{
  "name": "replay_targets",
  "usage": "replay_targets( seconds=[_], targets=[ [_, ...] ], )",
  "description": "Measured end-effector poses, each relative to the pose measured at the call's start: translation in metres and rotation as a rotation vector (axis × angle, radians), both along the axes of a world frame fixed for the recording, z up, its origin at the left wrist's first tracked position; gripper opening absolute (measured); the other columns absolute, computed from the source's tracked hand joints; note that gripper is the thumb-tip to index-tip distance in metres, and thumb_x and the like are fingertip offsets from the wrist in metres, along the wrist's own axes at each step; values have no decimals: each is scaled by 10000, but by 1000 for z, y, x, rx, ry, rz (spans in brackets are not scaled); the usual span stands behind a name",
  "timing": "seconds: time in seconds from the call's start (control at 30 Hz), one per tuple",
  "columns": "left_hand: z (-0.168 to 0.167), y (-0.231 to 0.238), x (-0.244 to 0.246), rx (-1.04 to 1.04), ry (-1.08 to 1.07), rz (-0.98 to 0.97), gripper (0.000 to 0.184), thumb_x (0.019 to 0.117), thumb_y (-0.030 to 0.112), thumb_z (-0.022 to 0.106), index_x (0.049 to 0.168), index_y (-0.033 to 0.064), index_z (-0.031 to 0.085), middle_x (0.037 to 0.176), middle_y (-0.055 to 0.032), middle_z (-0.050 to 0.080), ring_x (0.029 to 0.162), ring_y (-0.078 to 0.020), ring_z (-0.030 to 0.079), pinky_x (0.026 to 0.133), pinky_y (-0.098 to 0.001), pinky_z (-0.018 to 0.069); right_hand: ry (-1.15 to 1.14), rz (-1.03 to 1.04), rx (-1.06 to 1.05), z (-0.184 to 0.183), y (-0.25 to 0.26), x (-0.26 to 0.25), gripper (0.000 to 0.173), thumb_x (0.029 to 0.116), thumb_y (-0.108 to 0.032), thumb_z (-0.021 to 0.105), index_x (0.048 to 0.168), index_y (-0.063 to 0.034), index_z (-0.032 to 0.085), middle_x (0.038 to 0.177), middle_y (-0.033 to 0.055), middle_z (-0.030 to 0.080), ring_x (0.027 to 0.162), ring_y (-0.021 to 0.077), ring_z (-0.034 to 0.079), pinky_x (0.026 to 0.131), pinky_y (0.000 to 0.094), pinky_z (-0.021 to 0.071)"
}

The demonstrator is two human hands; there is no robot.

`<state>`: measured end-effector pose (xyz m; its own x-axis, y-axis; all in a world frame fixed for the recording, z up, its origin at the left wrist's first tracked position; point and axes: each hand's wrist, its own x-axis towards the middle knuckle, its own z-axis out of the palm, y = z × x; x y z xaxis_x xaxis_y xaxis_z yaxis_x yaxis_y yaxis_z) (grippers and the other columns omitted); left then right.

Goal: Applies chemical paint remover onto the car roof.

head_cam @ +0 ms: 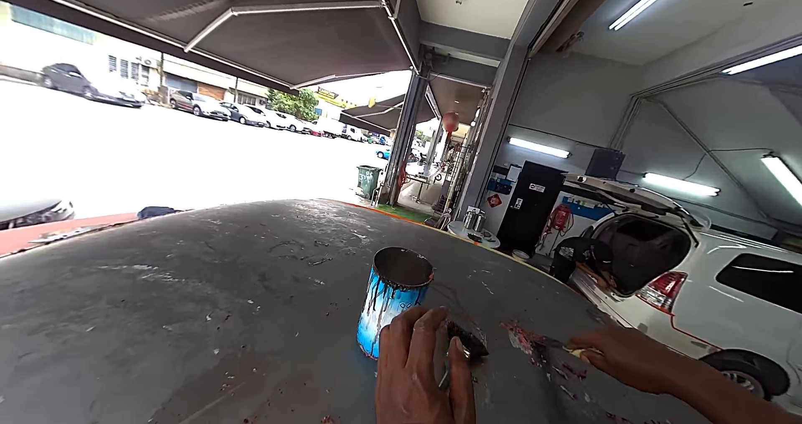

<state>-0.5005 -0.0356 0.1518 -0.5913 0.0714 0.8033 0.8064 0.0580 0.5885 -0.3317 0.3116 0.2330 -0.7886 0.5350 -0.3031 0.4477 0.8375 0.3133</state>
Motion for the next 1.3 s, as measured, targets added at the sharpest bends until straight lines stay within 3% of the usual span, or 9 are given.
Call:
replay_targets(
  seconds=[0.3, 0.4, 0.6, 0.73, 0.97, 1.07, 1.2, 1.3],
  targets=[
    [-1, 0, 2, -23, 51, 13, 311, 915, 289, 661, 1164, 119, 736, 1138, -82, 674, 1028, -172, 632, 821, -294, 547, -42, 55, 54, 7, -5, -7, 327, 1073, -332, 481, 1322, -211, 654, 1102, 171, 728, 1064, 411, 689, 871, 651, 520],
    [1, -3, 5, -16, 45, 2, 301, 914, 277, 669, 1161, 121, 741, 1137, -84, 673, 1026, -168, 631, 817, -282, 548, -57, 41, 35, 6, -9, 10, 347, 1083, -344, 472, 1357, -225, 648, 1145, 162, 729, 1102, 402, 681, 924, 659, 500],
    [-1, -4, 3, -12, 59, 16, 306, 912, 281, 670, 1164, 122, 740, 1137, -81, 672, 1023, -168, 627, 822, -285, 542, -36, 39, 64, 2, -19, -20, 330, 1078, -311, 470, 1332, -197, 647, 1116, 184, 725, 1077, 416, 686, 883, 646, 518],
    [1, -6, 5, 10, 50, 5, 301, 911, 275, 669, 1158, 121, 749, 1134, -76, 677, 1028, -166, 630, 834, -288, 545, -54, 29, 44, 4, -22, 8, 339, 1084, -328, 483, 1364, -220, 642, 1141, 177, 729, 1095, 417, 683, 902, 653, 513],
    [0, -5, 1, 8, 46, 10, 308, 913, 280, 660, 1167, 127, 744, 1151, -85, 673, 1043, -184, 635, 836, -296, 555, 4, -13, 46, 5, -31, -26, 324, 1077, -319, 474, 1322, -194, 647, 1126, 181, 722, 1089, 408, 683, 892, 644, 518],
    [0, -3, 2, 24, 41, -4, 307, 914, 294, 655, 1162, 138, 747, 1147, -72, 675, 1039, -175, 630, 830, -297, 550, -25, -74, 31, 4, -43, 2, 335, 1084, -295, 464, 1373, -190, 598, 1122, 206, 716, 1077, 435, 682, 888, 657, 516],
    [0, -2, 3, 20, 19, -26, 314, 911, 296, 650, 1167, 142, 746, 1159, -66, 676, 1067, -194, 627, 865, -325, 543, -24, -95, -29, -8, -60, 29, 447, 1086, -384, 502, 1521, -281, 506, 1206, 235, 697, 1122, 466, 663, 920, 683, 502],
    [0, -2, 4, 25, 15, -36, 311, 906, 297, 652, 1157, 140, 748, 1151, -69, 679, 1055, -195, 631, 849, -323, 545, -27, -104, -9, -10, -72, 30, 433, 1091, -318, 499, 1523, -302, 514, 1285, 232, 650, 1152, 453, 644, 926, 661, 508]
  ],
)
